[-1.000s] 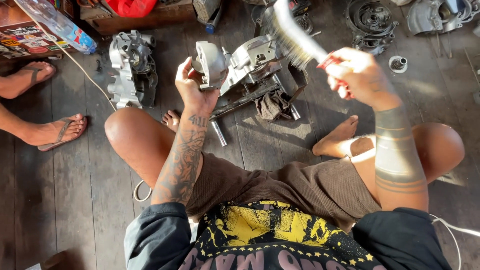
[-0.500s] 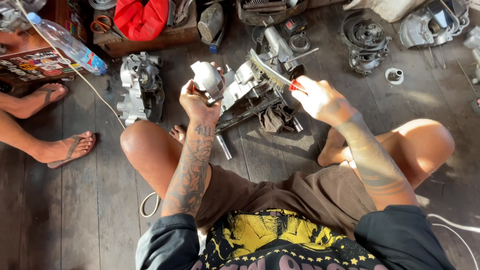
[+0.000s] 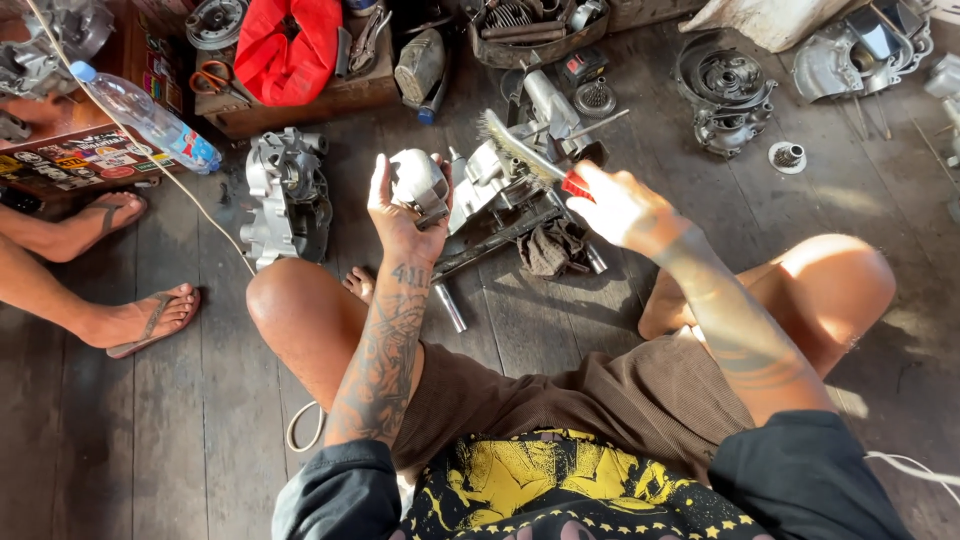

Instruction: The person cleans a motorcycle engine component by hand using a wire brush to scrub the surface and a screwdriver to scrape debris from crevices.

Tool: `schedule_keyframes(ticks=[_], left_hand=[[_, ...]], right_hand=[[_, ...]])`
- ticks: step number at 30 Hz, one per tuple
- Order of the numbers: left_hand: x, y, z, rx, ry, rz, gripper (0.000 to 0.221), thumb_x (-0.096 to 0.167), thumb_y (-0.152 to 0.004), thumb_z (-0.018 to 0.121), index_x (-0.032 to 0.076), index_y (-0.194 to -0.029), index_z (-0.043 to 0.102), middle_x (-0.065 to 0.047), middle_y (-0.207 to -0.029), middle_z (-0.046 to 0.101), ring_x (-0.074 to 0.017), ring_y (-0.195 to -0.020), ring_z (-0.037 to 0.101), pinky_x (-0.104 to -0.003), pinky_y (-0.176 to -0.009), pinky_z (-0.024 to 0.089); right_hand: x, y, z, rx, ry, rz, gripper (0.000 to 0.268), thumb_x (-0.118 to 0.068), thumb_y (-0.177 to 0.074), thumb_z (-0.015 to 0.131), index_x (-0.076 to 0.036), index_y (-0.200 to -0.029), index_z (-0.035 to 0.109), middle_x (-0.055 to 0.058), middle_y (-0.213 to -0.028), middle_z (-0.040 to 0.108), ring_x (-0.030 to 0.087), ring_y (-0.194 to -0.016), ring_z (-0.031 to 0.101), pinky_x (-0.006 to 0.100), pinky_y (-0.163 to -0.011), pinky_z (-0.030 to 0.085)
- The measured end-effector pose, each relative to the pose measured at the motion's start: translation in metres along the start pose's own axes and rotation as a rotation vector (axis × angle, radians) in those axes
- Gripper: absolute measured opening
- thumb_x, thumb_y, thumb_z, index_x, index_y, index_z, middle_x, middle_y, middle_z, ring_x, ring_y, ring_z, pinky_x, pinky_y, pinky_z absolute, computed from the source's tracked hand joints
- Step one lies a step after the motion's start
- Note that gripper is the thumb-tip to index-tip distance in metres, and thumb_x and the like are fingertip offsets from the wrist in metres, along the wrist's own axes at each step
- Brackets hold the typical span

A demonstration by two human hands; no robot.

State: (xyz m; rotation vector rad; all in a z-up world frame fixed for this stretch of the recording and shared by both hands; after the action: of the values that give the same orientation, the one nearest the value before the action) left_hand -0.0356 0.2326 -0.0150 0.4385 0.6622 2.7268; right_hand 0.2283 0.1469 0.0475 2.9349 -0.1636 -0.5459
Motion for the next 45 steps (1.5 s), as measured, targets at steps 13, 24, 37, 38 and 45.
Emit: schedule_keyframes(ticks=[13, 24, 37, 38, 45], left_hand=[[-0.011, 0.003, 0.000, 0.032, 0.142, -0.033, 0.037, 0.021, -0.074, 0.081, -0.007, -0.095, 0.068, -0.029, -0.095, 0.073, -0.0430, -0.088, 0.075, -0.052, -0.088, 0.063], [-0.001, -0.002, -0.004, 0.057, 0.102, -0.027, 0.042, 0.027, -0.075, 0.078, -0.005, -0.100, 0.065, -0.027, -0.094, 0.072, -0.0419, -0.085, 0.074, -0.051, -0.083, 0.063], [0.000, 0.007, -0.008, 0.090, 0.114, -0.049, 0.043, 0.029, -0.079, 0.076, -0.004, -0.102, 0.066, -0.027, -0.098, 0.072, -0.0414, -0.088, 0.074, -0.051, -0.085, 0.062], [0.001, 0.009, -0.009, 0.102, 0.105, -0.045, 0.043, 0.031, -0.078, 0.077, -0.004, -0.102, 0.066, -0.027, -0.099, 0.073, -0.0409, -0.088, 0.075, -0.051, -0.085, 0.062], [-0.002, 0.012, -0.006, 0.108, 0.088, -0.035, 0.042, 0.029, -0.078, 0.077, -0.004, -0.102, 0.066, -0.027, -0.097, 0.073, -0.0420, -0.086, 0.074, -0.052, -0.084, 0.062]], right_hand=[[-0.001, -0.008, 0.018, 0.070, -0.172, 0.078, 0.030, -0.031, -0.102, 0.060, -0.019, -0.129, 0.058, 0.025, -0.104, 0.074, 0.047, -0.095, 0.073, 0.056, -0.080, 0.060], [0.008, -0.009, 0.018, 0.053, -0.249, 0.115, 0.031, -0.031, -0.102, 0.061, -0.017, -0.129, 0.063, 0.027, -0.109, 0.073, 0.048, -0.100, 0.071, 0.056, -0.085, 0.058], [0.004, -0.005, 0.033, 0.021, -0.212, 0.119, 0.031, -0.038, -0.101, 0.060, -0.020, -0.126, 0.063, 0.021, -0.101, 0.075, 0.042, -0.095, 0.074, 0.052, -0.082, 0.058], [0.002, -0.004, 0.033, 0.023, -0.256, 0.100, 0.030, -0.034, -0.103, 0.061, -0.015, -0.126, 0.063, 0.025, -0.100, 0.075, 0.043, -0.091, 0.074, 0.052, -0.081, 0.059], [0.045, -0.038, 0.042, 0.117, -0.101, 0.214, 0.034, -0.044, -0.101, 0.062, -0.025, -0.128, 0.061, 0.019, -0.105, 0.075, 0.038, -0.101, 0.073, 0.051, -0.088, 0.060]])
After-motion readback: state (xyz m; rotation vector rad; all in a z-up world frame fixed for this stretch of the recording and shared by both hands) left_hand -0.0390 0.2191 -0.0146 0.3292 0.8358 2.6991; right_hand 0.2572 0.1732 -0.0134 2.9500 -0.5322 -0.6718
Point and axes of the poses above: each hand's wrist, its own y-axis away from the middle knuckle, its own z-axis out of the palm, x = y × z, the point moved 8 cm from there along -y, towards the middle knuckle
